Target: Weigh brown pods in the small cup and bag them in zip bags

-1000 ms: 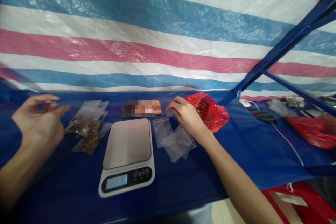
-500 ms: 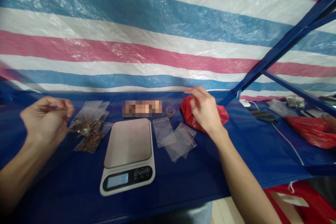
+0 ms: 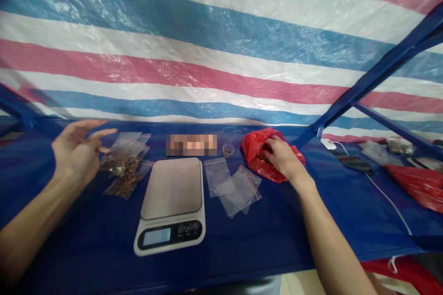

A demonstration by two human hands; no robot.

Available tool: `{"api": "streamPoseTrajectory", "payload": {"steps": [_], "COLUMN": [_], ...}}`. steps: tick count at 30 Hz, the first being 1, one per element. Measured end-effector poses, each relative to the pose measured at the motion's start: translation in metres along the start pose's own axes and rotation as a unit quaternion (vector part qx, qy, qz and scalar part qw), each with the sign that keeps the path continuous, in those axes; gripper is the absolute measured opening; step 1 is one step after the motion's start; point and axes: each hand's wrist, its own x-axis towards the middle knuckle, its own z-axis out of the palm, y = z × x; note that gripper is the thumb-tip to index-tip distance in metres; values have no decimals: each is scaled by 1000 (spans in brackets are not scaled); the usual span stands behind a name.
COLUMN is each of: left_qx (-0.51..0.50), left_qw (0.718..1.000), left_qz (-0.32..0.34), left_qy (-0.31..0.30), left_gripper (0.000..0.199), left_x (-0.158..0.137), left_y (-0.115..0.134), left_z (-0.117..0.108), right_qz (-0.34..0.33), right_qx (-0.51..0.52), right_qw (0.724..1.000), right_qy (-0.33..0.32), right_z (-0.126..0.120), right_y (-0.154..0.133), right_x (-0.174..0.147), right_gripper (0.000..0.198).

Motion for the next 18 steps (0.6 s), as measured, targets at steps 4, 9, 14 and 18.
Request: {"api": "streamPoseTrajectory", "payload": {"steps": [4, 9, 14, 18], "left_qx": [-2, 11, 10, 12], "left_qw": [1000, 1000, 1000, 999], "left_qz": [24, 11, 8, -1], "left_qy": [-6, -9, -22, -32], "left_gripper": [40, 25, 21, 20], "left_x": [-2, -6, -9, -12], "left_y": [-1, -2, -3, -1], "left_z": [1, 1, 3, 4], "right_qz": [45, 83, 42, 28], "right_qx": [-53, -65, -55, -49], "right_qw": [997, 994, 997, 997], "right_qy": [27, 23, 41, 43], "right_z": [10, 16, 21, 23], "right_y": [-6, -4, -7, -11], "right_x": [-1, -2, 2, 3], "right_gripper": [16, 20, 18, 16]}}
